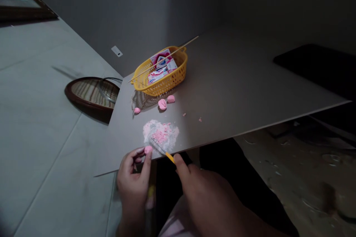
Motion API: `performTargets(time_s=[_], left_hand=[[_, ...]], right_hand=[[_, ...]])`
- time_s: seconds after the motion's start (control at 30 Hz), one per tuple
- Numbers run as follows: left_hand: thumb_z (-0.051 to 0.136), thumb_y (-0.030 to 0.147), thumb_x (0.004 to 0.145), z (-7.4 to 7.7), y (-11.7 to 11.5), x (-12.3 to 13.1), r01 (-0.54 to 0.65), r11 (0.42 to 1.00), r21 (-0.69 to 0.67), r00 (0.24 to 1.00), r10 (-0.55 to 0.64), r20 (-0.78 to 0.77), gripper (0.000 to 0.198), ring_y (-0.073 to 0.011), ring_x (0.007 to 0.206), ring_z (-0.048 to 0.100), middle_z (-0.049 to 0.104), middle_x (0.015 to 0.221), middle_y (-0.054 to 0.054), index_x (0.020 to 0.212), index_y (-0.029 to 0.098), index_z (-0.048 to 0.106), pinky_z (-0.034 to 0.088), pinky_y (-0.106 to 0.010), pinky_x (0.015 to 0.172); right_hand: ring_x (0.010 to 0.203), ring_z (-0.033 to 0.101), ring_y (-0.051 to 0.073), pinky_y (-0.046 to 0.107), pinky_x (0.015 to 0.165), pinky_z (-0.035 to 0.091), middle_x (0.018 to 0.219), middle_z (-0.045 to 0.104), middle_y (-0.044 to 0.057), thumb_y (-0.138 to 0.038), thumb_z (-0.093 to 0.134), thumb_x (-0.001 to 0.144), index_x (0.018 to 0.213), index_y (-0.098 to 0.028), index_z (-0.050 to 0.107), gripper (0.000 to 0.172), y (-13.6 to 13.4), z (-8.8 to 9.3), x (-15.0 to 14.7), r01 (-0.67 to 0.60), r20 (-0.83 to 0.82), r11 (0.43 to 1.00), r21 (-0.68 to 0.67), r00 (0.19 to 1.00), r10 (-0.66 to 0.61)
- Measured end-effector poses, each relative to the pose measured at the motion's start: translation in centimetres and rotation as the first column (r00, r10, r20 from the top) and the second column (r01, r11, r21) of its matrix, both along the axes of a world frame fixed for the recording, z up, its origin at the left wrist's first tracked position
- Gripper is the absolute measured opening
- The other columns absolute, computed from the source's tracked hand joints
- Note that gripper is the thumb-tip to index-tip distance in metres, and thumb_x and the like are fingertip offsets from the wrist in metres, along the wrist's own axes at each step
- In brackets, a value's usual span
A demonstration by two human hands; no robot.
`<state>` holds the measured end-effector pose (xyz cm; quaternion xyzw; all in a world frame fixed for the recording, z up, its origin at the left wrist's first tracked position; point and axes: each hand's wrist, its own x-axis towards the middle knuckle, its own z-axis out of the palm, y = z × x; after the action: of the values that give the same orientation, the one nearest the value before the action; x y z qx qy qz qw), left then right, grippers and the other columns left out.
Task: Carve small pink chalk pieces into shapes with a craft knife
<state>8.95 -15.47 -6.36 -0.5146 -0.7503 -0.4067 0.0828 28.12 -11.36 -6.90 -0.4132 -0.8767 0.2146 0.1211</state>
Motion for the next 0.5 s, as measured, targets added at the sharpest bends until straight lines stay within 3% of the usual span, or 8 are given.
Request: performTargets(time_s=[0.2,0.5], left_hand=[[0.069,0.031,0.093,0.7,-0.2,-0.4,0.045,0.997,-0.057,0.999,-0.044,0.013,0.012,-0.0191,0.089,0.065,0.070,0.097,-0.004,0.101,0.023,0.069,0.052,-0.033,0.081],[0.071,0.019,0.090,0.0,-0.1,-0.8,0.134,0.990,0.042,0.990,-0.133,-0.037,0.007,-0.0180,0.088,0.067,0.070,0.093,-0.004,0.097,0.021,0.070,0.055,-0.034,0.081]], right_hand=[[0.068,0.075,0.025,0.033,0.057,0.054,0.092,0.078,0.007,0.002,0.053,0.075,0.149,-0.018,0.052,0.077,-0.3,0.6,0.3,-0.121,0.085,0.982,-0.145,0.987,0.135],[0.054,0.070,0.022,0.030,0.045,0.031,0.076,0.074,0.001,-0.007,0.061,0.064,0.144,-0.020,0.056,0.081,-1.0,-0.6,0.2,-0.120,-0.011,0.992,0.026,0.993,0.120]])
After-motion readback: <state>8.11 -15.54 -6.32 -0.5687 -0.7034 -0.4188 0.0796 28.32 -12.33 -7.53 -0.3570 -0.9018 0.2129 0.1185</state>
